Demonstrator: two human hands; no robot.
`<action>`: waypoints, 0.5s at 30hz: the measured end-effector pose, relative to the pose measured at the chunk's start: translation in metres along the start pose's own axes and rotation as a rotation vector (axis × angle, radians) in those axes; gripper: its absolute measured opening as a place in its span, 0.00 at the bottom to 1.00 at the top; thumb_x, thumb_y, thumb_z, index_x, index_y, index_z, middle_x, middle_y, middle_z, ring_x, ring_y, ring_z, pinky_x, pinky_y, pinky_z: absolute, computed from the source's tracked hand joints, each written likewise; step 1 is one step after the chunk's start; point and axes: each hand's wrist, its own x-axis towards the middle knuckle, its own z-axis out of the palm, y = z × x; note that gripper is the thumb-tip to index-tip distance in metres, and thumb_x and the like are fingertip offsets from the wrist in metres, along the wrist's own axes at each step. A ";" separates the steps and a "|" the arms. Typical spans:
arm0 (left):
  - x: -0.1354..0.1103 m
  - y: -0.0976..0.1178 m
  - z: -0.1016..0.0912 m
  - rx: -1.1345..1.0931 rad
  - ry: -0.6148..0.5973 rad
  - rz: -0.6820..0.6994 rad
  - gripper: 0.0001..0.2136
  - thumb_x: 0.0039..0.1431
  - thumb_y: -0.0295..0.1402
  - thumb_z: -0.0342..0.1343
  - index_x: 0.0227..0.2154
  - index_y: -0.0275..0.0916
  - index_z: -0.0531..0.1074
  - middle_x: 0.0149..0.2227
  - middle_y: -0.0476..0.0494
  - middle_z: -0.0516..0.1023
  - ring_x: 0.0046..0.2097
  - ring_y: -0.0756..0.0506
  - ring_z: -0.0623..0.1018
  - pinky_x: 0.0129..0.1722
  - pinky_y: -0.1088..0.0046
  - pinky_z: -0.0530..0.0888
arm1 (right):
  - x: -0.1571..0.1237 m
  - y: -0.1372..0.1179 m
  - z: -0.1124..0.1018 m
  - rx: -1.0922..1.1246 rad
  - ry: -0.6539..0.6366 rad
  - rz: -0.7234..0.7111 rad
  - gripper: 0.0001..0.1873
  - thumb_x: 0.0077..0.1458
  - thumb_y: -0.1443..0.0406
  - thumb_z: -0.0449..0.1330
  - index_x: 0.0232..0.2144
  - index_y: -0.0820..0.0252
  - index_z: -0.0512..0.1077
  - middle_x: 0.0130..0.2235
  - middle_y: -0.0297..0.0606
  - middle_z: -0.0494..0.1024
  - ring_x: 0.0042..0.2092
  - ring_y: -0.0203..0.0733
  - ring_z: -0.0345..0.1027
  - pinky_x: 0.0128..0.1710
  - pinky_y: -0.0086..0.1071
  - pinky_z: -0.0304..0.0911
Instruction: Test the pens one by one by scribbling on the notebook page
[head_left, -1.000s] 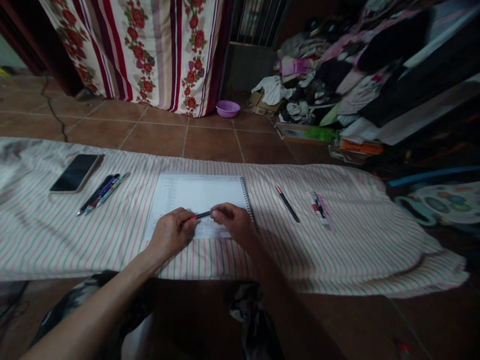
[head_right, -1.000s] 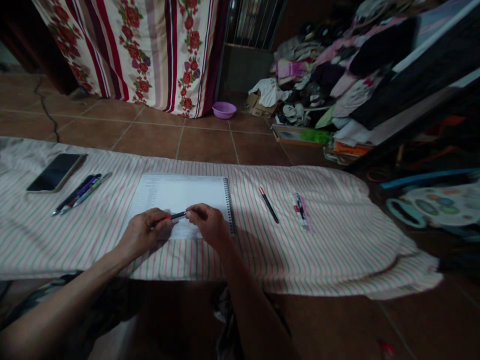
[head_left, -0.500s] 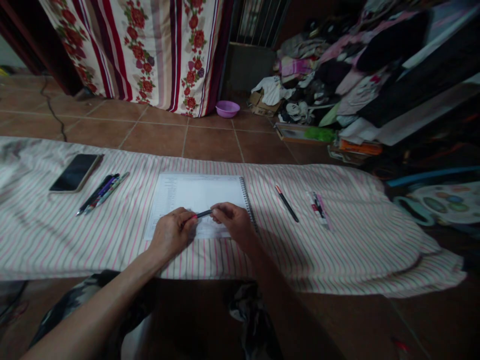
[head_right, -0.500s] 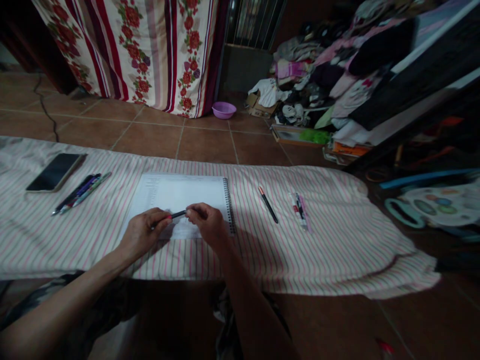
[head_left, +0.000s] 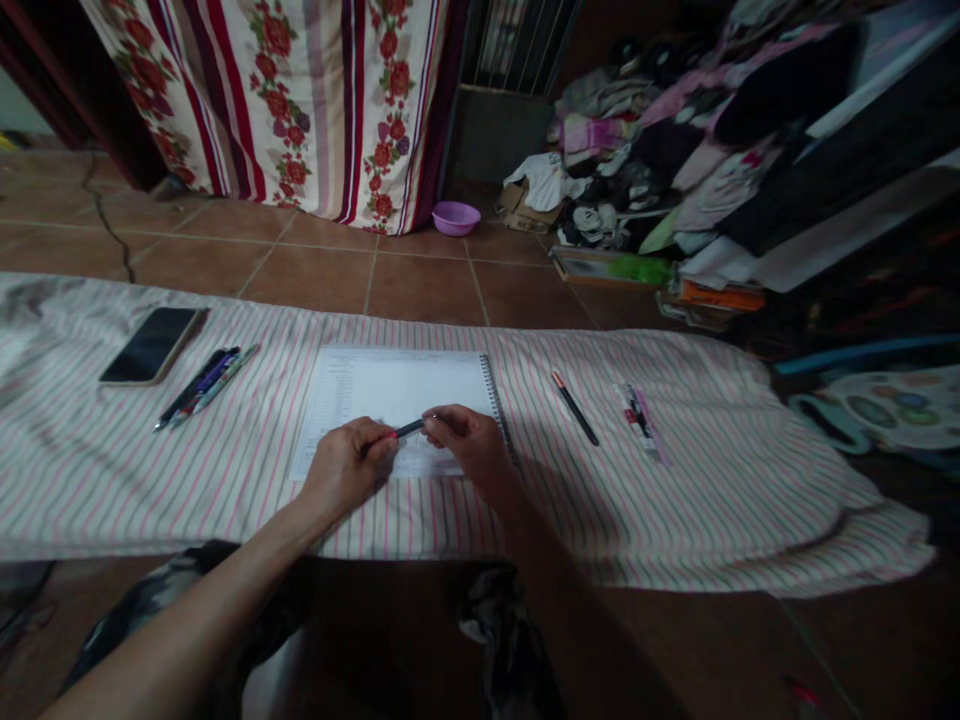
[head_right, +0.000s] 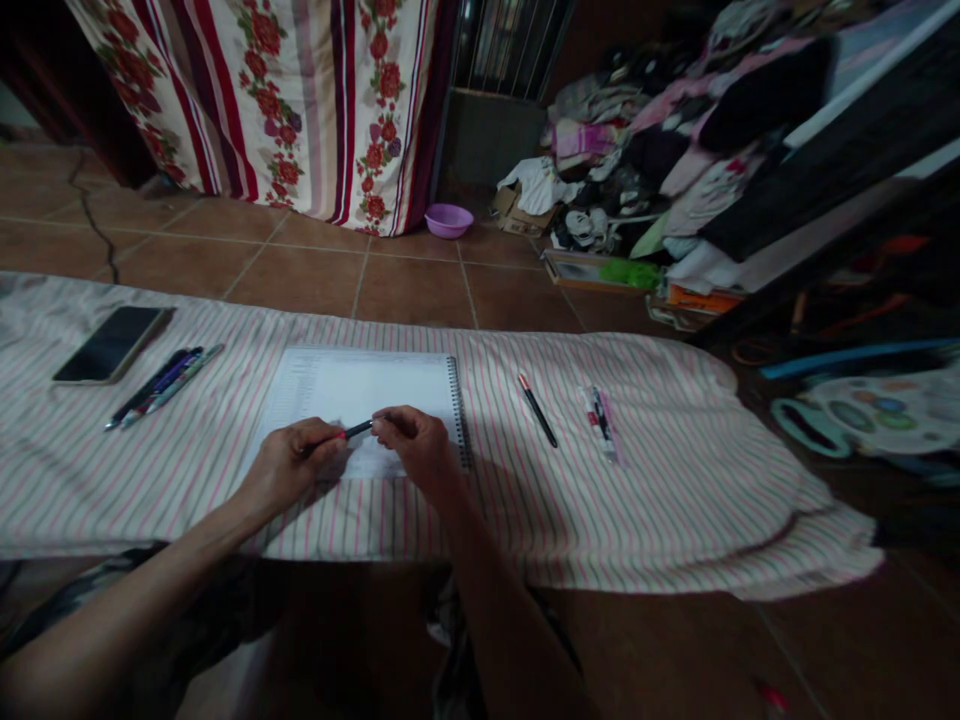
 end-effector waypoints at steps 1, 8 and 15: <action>-0.001 0.001 0.000 0.027 0.004 0.008 0.10 0.58 0.32 0.49 0.30 0.38 0.75 0.28 0.44 0.75 0.32 0.46 0.74 0.31 0.71 0.68 | 0.000 0.001 0.000 -0.010 0.005 -0.002 0.12 0.44 0.59 0.61 0.30 0.61 0.74 0.24 0.33 0.75 0.25 0.33 0.64 0.27 0.28 0.60; -0.003 0.004 -0.001 0.193 0.041 0.067 0.14 0.61 0.35 0.44 0.32 0.38 0.75 0.31 0.43 0.75 0.33 0.46 0.75 0.33 0.71 0.69 | -0.002 0.002 0.005 -0.014 0.058 -0.019 0.11 0.46 0.59 0.60 0.28 0.62 0.73 0.22 0.33 0.73 0.24 0.32 0.63 0.27 0.27 0.60; -0.002 0.003 0.001 0.125 0.023 0.036 0.12 0.59 0.34 0.47 0.30 0.39 0.76 0.28 0.44 0.74 0.31 0.46 0.74 0.31 0.70 0.68 | 0.000 0.005 0.007 0.083 0.083 0.039 0.14 0.42 0.57 0.62 0.29 0.62 0.74 0.23 0.34 0.74 0.24 0.33 0.63 0.26 0.28 0.61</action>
